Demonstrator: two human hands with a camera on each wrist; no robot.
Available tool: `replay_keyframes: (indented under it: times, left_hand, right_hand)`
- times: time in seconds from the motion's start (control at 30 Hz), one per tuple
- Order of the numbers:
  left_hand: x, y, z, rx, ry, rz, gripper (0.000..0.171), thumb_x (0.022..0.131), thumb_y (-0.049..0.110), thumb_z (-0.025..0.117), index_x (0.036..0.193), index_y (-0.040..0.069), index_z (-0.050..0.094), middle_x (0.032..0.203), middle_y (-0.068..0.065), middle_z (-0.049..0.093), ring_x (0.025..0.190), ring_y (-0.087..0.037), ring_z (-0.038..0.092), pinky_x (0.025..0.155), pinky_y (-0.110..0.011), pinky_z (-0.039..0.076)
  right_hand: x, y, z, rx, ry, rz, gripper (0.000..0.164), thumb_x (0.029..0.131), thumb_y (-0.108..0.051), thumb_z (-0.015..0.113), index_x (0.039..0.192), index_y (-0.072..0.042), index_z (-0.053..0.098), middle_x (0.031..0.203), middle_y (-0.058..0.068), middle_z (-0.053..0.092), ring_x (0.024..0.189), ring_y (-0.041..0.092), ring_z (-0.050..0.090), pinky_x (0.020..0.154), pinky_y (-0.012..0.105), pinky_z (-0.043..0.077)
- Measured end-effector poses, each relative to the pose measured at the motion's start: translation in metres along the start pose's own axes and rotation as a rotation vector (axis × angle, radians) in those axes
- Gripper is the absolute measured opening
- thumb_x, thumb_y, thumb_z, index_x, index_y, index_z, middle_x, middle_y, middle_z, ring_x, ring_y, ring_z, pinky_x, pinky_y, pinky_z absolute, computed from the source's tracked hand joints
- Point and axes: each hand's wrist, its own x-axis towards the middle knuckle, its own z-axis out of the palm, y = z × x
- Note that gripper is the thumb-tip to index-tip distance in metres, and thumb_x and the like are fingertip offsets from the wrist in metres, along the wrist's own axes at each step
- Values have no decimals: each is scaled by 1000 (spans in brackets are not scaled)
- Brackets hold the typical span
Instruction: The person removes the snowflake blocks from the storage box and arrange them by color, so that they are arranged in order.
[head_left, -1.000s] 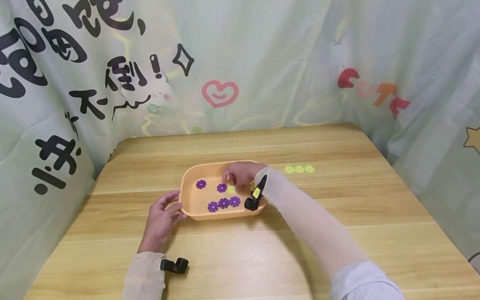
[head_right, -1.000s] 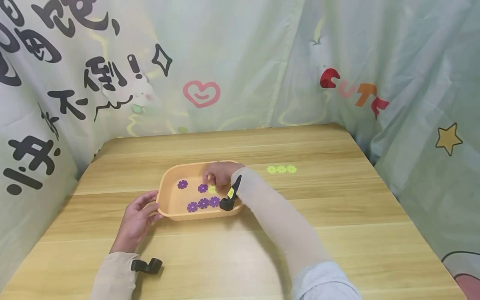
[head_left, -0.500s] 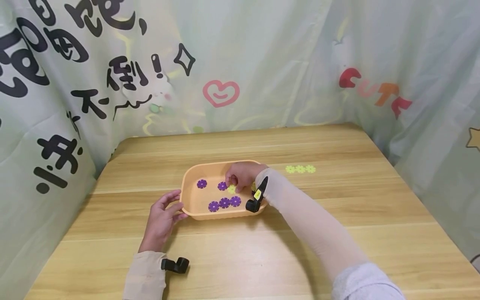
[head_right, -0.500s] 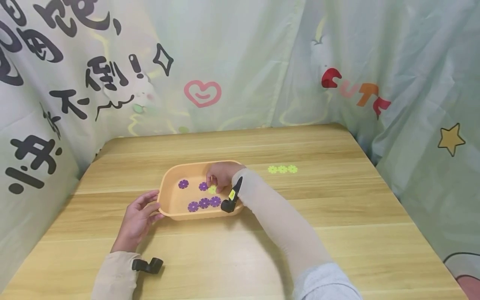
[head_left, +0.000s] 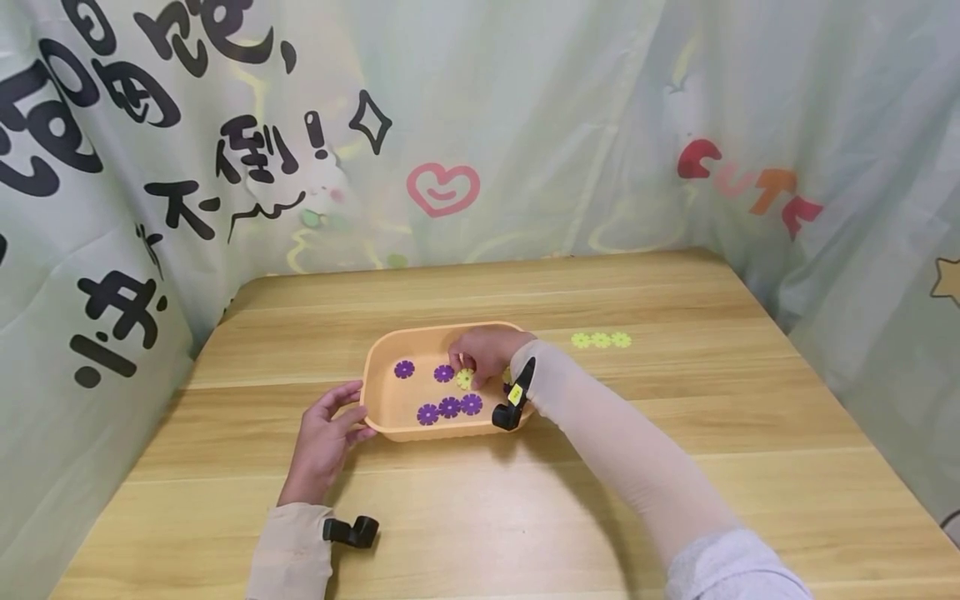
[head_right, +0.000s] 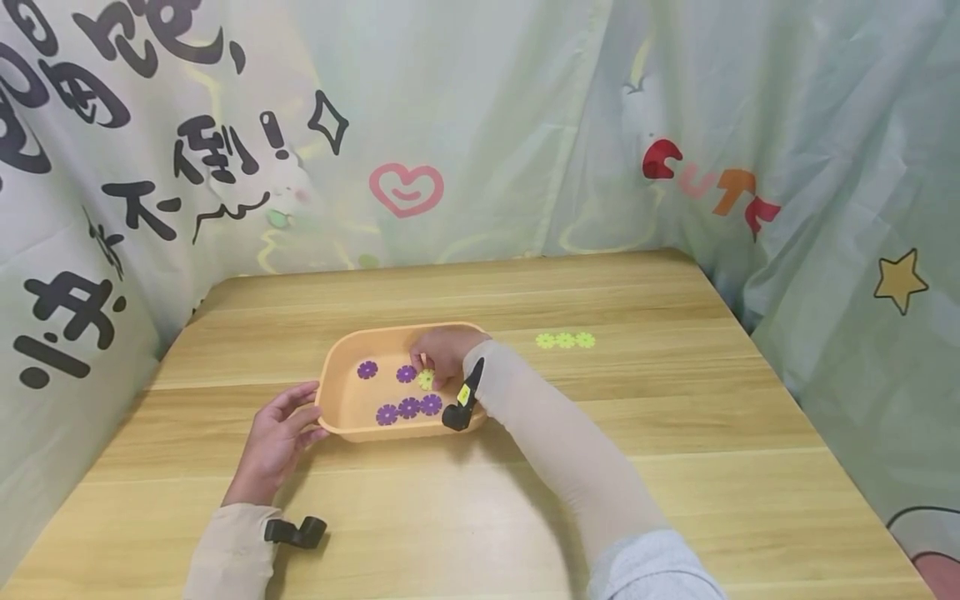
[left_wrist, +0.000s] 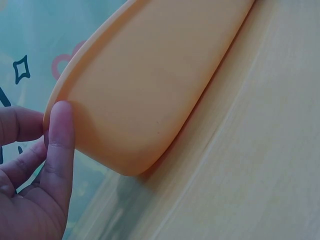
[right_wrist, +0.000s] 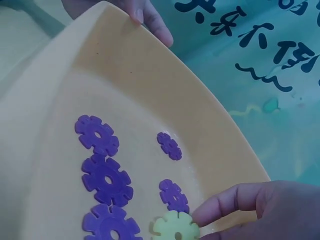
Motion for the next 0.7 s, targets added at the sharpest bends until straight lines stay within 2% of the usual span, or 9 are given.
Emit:
replay_keyframes:
  times: [0.2, 0.33, 0.43, 0.53, 0.7]
  left_hand:
    - [0, 0, -1, 7, -6, -3, 43, 94, -9, 52, 136, -5, 45, 122, -16, 42, 80, -17, 59, 67, -24, 60]
    - [0, 0, -1, 9, -6, -5, 43, 94, -9, 52, 136, -5, 45, 121, -15, 42, 81, -17, 59, 68, -24, 60]
    - [0, 0, -1, 5, -8, -4, 43, 94, -9, 52, 136, -6, 45, 122, -16, 42, 80, -17, 59, 67, -24, 60]
    - [0, 0, 0, 0, -8, 0, 43, 94, -10, 52, 136, -6, 44, 121, -15, 42, 80, -16, 59, 67, -24, 60]
    - [0, -2, 0, -2, -3, 2, 43, 93, -10, 52, 136, -6, 45, 119, -13, 43, 80, -16, 59, 66, -23, 60]
  right_hand:
    - [-3, 3, -2, 22, 19, 36, 27, 78, -7, 80, 89, -16, 56, 80, -1, 55, 76, 15, 53, 69, 26, 47]
    - [-6, 7, -3, 57, 34, 27, 26, 81, -11, 78, 89, -15, 55, 82, -1, 56, 76, 15, 52, 68, 25, 46]
    - [-9, 9, -4, 116, 32, 27, 23, 83, -9, 75, 94, -16, 57, 83, 1, 57, 74, 15, 52, 62, 24, 47]
    - [-11, 9, -8, 129, 30, -5, 23, 87, -6, 72, 105, -18, 62, 77, 2, 56, 66, 13, 51, 53, 21, 44]
    - [-12, 9, -15, 91, 44, -69, 28, 90, -7, 68, 116, -16, 66, 77, 1, 56, 66, 12, 51, 55, 20, 46]
